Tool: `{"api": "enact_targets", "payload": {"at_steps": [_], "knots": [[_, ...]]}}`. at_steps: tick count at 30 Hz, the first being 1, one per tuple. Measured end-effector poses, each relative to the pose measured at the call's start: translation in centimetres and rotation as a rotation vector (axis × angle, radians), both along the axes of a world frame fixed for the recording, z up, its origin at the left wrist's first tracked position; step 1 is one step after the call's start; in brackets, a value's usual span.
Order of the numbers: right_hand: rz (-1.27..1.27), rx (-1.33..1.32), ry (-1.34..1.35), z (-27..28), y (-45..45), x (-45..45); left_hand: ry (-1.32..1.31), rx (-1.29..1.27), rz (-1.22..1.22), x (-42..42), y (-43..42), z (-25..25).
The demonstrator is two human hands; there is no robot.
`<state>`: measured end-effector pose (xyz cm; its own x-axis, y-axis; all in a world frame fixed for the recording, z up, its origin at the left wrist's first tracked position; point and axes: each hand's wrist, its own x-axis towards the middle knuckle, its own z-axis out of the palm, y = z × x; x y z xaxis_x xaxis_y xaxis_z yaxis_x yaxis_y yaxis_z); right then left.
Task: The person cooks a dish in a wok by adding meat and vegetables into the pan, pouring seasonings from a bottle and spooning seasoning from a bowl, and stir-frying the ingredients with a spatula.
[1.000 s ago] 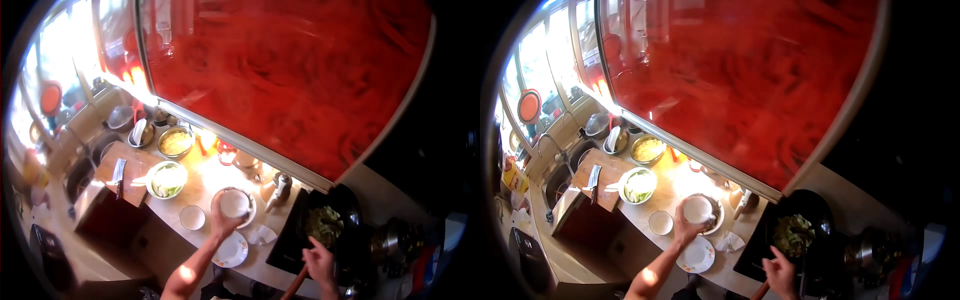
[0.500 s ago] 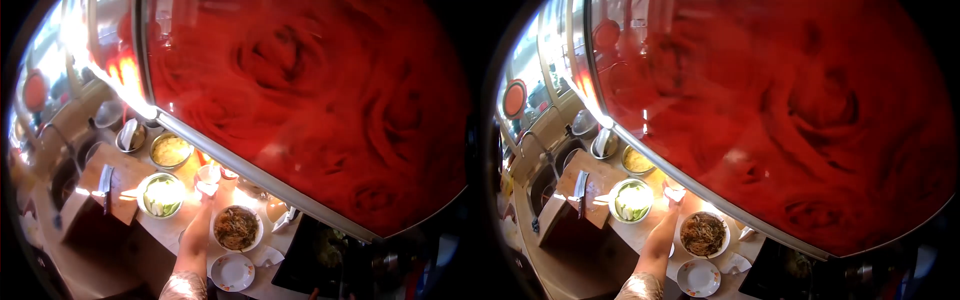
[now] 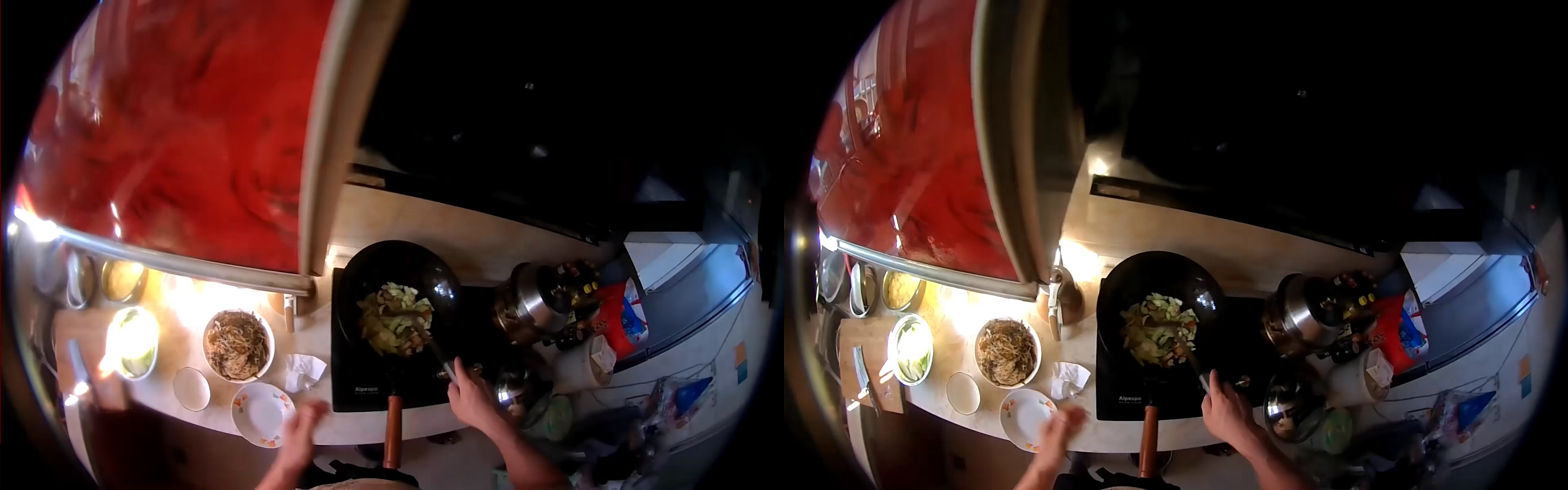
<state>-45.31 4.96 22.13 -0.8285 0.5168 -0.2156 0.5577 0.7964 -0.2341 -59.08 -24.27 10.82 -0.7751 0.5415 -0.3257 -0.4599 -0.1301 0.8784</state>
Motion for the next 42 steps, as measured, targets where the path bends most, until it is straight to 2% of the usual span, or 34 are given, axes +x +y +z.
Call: {"api": "enact_targets", "payload": {"at_steps": [3, 5, 7, 9, 11, 13, 14, 15, 18, 21, 24, 28, 30, 31, 33, 35, 36, 37, 39, 42], "knots": [[0.084, -0.08, -0.128, 3.9, -1.5, 2.8, -0.549, 0.185, -0.248, 6.0, 4.5, 0.0], [0.227, 0.074, -0.087, 1.9, -0.9, 2.5, -0.535, 0.095, -0.407, 6.9, 6.1, 1.9], [0.104, 0.092, 0.027, -0.1, 1.4, -0.1, -0.66, 0.193, -0.399, 8.0, 7.1, -0.3], [0.109, 0.105, 0.109, 0.7, 3.2, 0.3, -0.676, 0.161, -0.405, 8.3, 7.1, -0.9], [0.082, 0.072, 0.065, 4.3, 3.1, 3.1, -0.67, 0.138, -0.409, 8.3, 7.1, -1.2], [0.115, 0.124, -0.051, 5.8, 2.5, 5.5, -0.668, 0.127, -0.401, 8.4, 7.6, -1.1], [0.104, 0.055, -0.191, 6.8, 2.1, 5.2, -0.633, 0.107, -0.402, 8.6, 7.9, -0.9], [0.095, 0.052, -0.186, 6.1, 2.0, 4.6, -0.598, 0.082, -0.411, 8.7, 8.1, -0.6], [0.142, 0.115, 0.054, 1.8, 4.3, 0.0, -0.594, 0.091, -0.397, 8.9, 8.3, -0.4], [0.062, 0.224, 0.132, 4.9, 5.0, -1.1, -0.637, 0.139, -0.377, 8.9, 7.5, -2.0], [-0.02, 0.129, -0.072, 7.5, 8.2, -2.3, -0.807, 0.199, -0.355, 9.1, 7.5, -0.5], [-0.004, 0.198, -0.21, 3.9, 14.8, -3.3, -0.733, 0.247, -0.383, 8.8, 8.0, -0.5], [-0.31, -0.398, -0.355, 3.3, 14.7, -5.4, -0.742, 0.232, -0.418, 8.7, 8.2, -0.5], [-0.353, -0.551, -0.221, 1.7, 14.4, -5.8, -0.745, 0.235, -0.415, 8.8, 8.3, -0.4], [-0.319, -0.614, -0.068, -0.8, 13.2, -7.2, -0.665, 0.166, -0.384, 8.9, 8.3, 0.5], [-0.137, -0.363, -0.058, 0.0, 11.6, -7.8, -0.674, 0.147, -0.368, 8.7, 8.1, 1.2], [0.136, 0.048, 0.137, -0.7, 11.3, -6.8, -0.681, 0.132, -0.358, 8.6, 8.1, 1.4], [0.152, 0.194, 0.025, 2.2, 8.9, -6.5, -0.684, 0.133, -0.356, 8.5, 8.3, 1.4], [0.255, 0.38, -0.093, 5.9, 6.5, -5.4, -0.663, 0.16, -0.347, 8.6, 8.3, 1.1], [0.29, 0.391, -0.21, 8.4, 8.2, -4.7, -0.649, 0.158, -0.342, 8.6, 8.3, 1.1]]}}
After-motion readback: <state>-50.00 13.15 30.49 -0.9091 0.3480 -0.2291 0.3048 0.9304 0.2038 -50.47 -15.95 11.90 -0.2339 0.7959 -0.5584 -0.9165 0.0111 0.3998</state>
